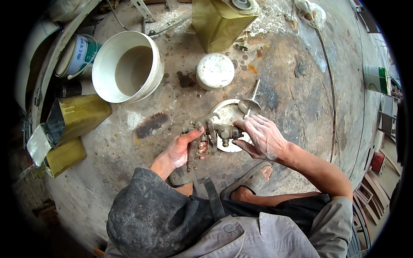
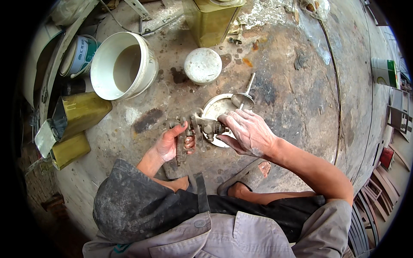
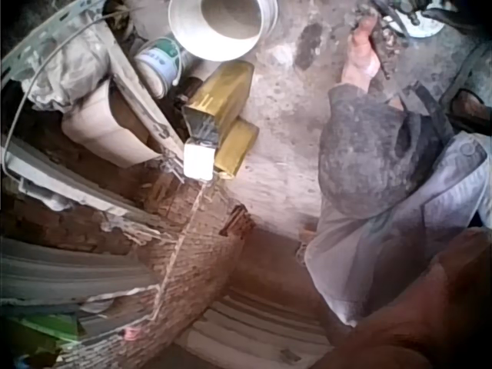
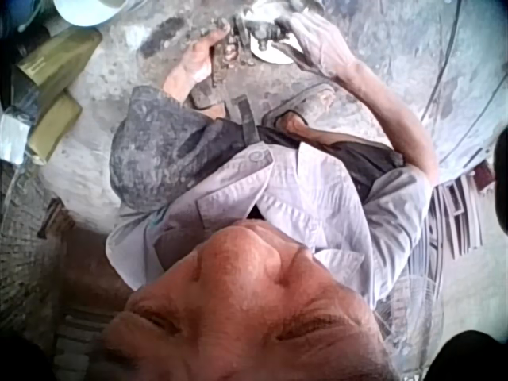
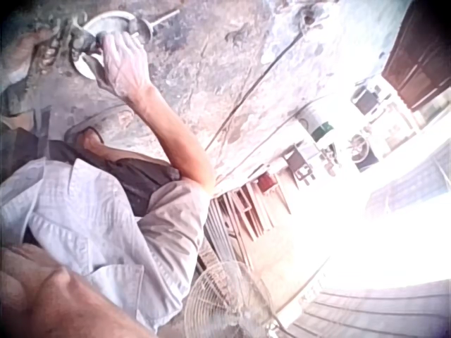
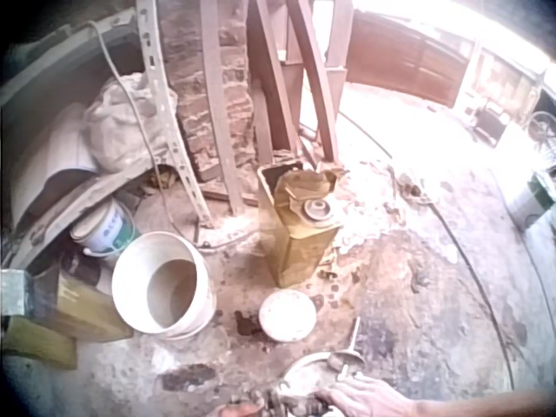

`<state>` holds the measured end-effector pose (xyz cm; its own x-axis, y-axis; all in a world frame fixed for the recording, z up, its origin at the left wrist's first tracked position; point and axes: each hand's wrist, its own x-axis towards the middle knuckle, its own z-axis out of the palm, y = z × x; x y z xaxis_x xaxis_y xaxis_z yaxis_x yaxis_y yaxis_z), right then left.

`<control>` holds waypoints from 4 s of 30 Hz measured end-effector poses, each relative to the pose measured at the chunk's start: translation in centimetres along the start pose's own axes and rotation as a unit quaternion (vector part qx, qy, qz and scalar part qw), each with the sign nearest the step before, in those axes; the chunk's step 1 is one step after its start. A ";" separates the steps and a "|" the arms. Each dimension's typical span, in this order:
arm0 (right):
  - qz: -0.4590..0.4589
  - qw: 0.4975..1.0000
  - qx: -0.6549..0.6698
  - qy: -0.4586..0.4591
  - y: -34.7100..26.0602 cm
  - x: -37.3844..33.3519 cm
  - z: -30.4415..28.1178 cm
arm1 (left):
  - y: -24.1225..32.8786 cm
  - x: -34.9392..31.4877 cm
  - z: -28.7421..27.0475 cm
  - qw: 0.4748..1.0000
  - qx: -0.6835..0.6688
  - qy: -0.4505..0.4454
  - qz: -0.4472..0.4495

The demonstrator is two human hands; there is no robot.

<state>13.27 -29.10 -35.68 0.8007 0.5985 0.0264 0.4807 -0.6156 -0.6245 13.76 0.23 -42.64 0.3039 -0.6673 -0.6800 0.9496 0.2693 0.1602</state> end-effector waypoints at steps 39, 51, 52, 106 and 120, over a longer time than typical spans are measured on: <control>0.055 0.997 0.055 -0.006 0.3 -0.7 1.3 | 0.0 0.1 -0.3 0.997 -0.068 -0.022 -0.041; 0.190 0.969 0.155 -0.033 -1.3 -0.3 1.3 | 0.4 -0.7 0.9 1.000 -0.010 0.015 -0.016; 0.266 0.940 0.206 -0.062 -1.6 -0.3 1.7 | 0.5 -0.6 1.1 0.999 0.016 0.034 0.007; -0.077 0.993 -0.070 0.051 1.0 -1.3 2.1 | 0.1 0.1 0.0 0.993 -0.029 0.036 -0.104; 0.311 0.871 0.354 -0.140 0.3 0.3 1.3 | 0.4 -0.6 1.3 0.994 -0.023 0.107 0.022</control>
<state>13.19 -28.49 -36.91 0.6621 0.4245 -0.6177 -0.4347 -0.4539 -0.7778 14.10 -0.19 -41.20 0.3163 -0.4929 -0.8105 0.9301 0.3292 0.1628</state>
